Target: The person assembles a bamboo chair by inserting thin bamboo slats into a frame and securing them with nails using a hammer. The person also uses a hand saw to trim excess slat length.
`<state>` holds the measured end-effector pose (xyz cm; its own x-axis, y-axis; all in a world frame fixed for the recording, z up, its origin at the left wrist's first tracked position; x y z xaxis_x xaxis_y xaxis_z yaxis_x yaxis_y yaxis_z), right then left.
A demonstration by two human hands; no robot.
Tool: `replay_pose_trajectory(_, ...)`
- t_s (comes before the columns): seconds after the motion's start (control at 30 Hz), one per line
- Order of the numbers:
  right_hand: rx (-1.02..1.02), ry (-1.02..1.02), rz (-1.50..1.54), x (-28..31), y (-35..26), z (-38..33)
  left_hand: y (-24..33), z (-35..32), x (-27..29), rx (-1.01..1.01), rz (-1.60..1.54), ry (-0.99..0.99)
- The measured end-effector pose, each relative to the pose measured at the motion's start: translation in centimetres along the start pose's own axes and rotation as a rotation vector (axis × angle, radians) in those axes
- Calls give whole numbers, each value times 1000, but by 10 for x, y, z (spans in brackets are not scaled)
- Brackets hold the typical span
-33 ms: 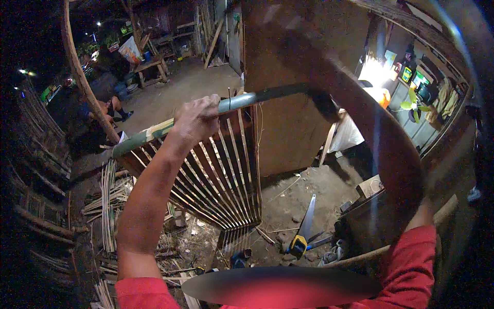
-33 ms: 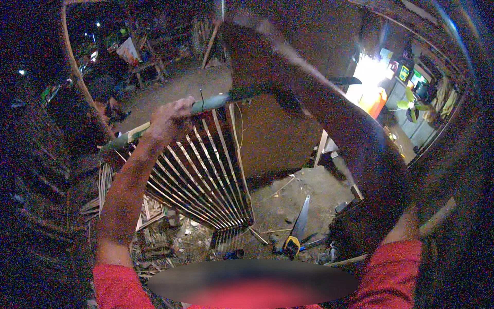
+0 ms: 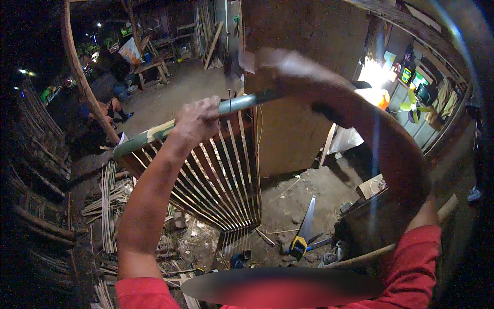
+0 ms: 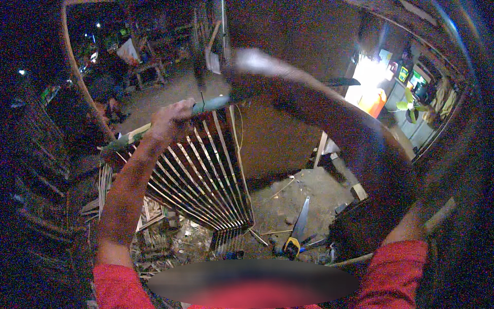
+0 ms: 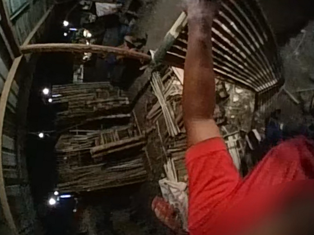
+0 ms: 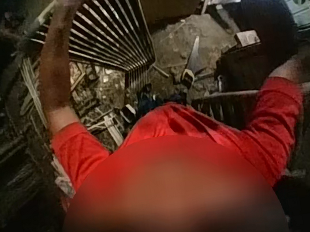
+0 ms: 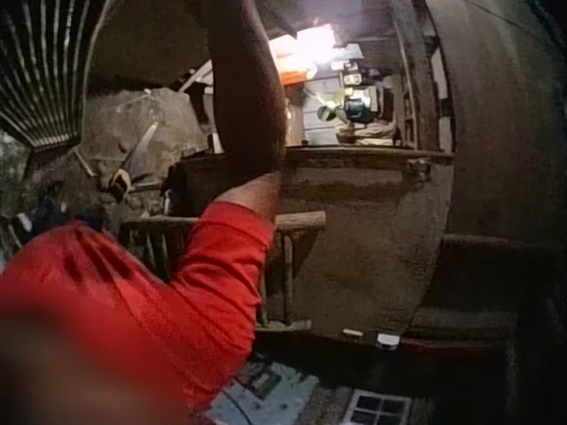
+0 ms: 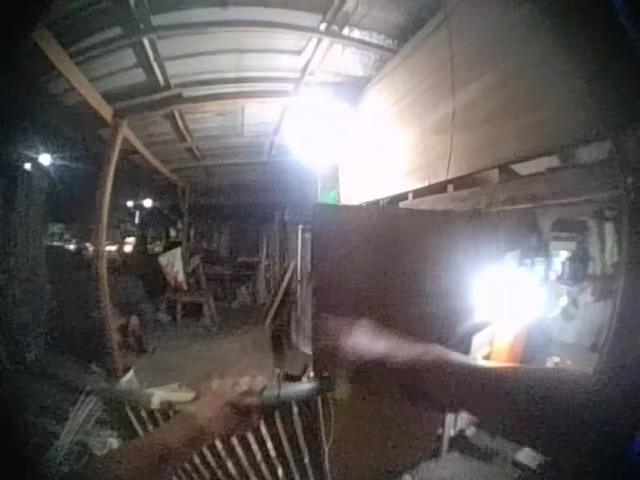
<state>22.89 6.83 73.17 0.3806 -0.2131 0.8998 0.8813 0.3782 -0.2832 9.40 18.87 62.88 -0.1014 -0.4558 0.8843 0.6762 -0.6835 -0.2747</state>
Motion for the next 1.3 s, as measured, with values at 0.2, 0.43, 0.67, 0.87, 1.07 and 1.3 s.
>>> replay_pose_trajectory(0.2,-41,-5,33,21,-5,-6,-5,6,4,-46,-10,-69)
replay_pose_trajectory(0.43,93,63,-72,35,-25,-3,4,-6,24,-64,-80,145)
replay_pose_trajectory(0.67,111,119,43,62,-30,-6,-2,2,20,10,-57,99)
replay_pose_trajectory(0.87,51,-29,-23,14,-27,-1,-3,4,15,40,-20,36)
replay_pose_trajectory(1.07,-14,107,145,49,-23,-9,-1,2,22,1,5,97)
replay_pose_trajectory(1.3,-34,34,49,7,-11,-3,0,2,21,53,-1,-3)
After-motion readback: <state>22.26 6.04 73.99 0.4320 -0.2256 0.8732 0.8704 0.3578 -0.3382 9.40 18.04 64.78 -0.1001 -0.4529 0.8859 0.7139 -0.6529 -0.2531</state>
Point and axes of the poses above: each hand's wrist, its own z-axis towards the middle knuckle, its own x-axis out of the back of the hand, y = z × x, the point moved 7 cm from there along z, towards the middle knuckle, and after that the axes turned 12 degrees about z, right-handed, at the moved point
